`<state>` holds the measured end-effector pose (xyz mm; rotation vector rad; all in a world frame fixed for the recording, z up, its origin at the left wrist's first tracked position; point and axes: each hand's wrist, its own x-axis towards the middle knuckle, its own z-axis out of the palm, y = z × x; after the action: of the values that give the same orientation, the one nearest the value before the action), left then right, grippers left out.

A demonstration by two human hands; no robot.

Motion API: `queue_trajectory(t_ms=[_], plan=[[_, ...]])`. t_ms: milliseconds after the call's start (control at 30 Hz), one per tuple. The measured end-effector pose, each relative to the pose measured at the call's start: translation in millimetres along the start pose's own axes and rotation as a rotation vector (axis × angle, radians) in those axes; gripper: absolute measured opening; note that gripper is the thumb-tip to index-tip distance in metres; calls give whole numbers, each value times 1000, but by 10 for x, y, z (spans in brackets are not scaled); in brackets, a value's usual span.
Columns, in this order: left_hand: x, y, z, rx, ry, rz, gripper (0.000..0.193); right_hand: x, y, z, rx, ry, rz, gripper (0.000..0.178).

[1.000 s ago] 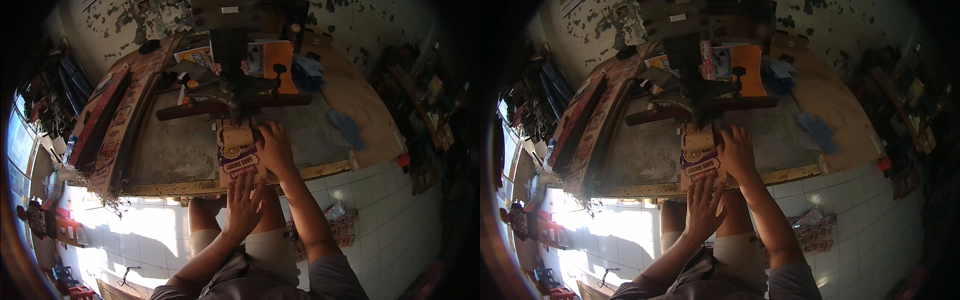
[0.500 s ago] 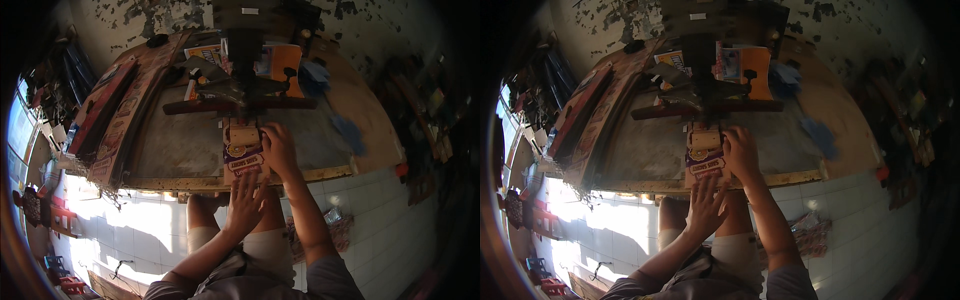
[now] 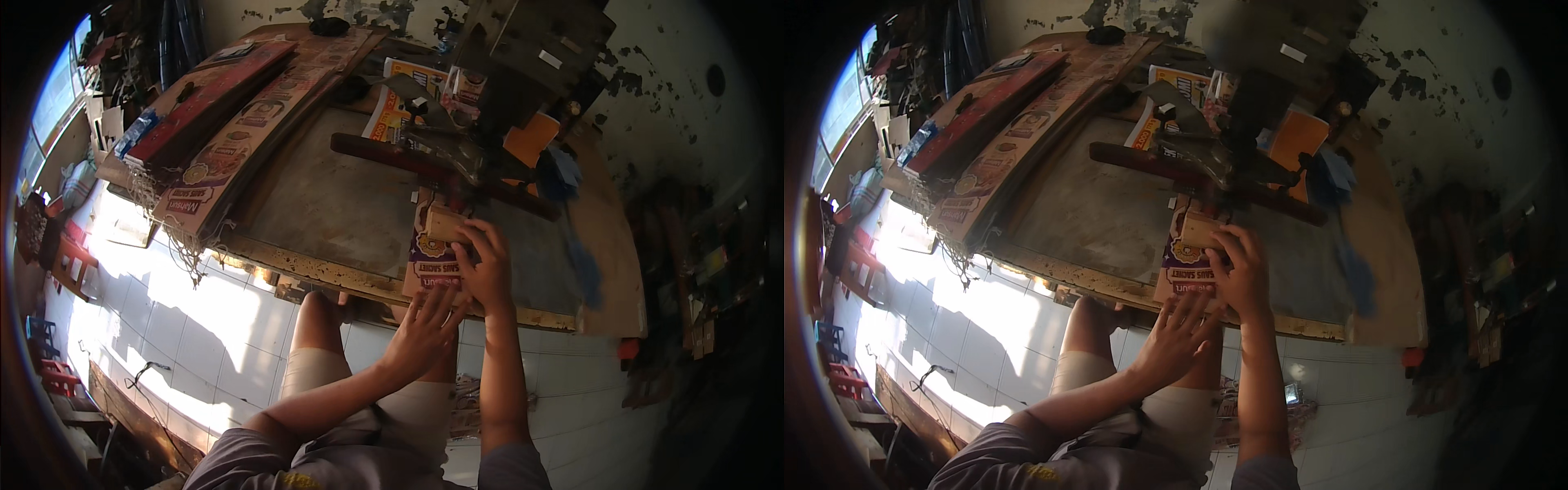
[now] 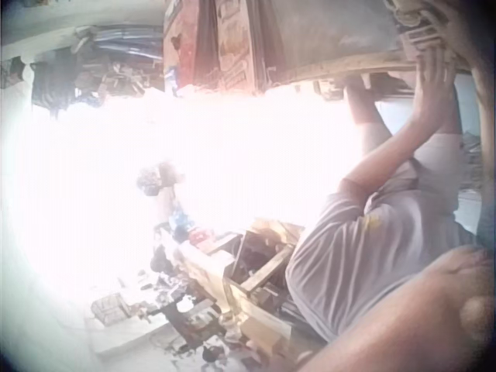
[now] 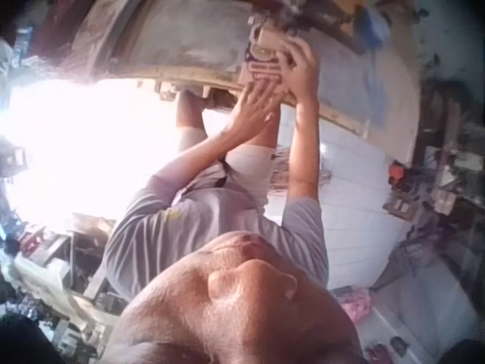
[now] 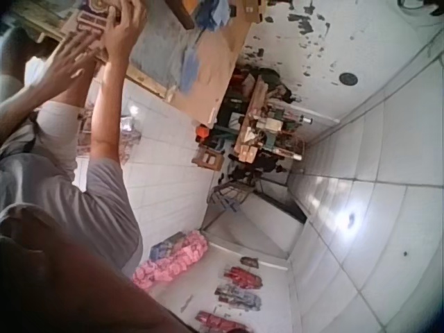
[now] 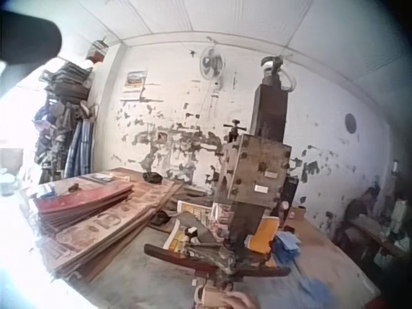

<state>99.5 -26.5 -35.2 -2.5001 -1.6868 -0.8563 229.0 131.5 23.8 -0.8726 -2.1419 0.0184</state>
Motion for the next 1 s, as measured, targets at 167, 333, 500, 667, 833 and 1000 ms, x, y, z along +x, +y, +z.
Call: queue_trajectory(t_ms=[167, 333, 500, 667, 833, 1000], plan=[[-4, -23, 52, 46, 30, 18, 84, 18, -23, 22, 6, -11, 34, 27], [-11, -24, 60, 60, 10, 14, 87, 28, -23, 28, 15, -18, 29, 27], [-1, 0, -42, 128, -74, 6, 89, 20, -53, 3, 30, -36, 37, 34], [56, -27, -235, -39, -61, 5, 82, 33, -77, -12, -8, -78, 41, 47], [348, -656, -657, -453, 111, 72, 60, 36, -88, 5, -26, -82, 50, 50], [992, -1416, -726, -65, 28, 19, 53, 38, -64, -16, -37, -71, 36, 50]])
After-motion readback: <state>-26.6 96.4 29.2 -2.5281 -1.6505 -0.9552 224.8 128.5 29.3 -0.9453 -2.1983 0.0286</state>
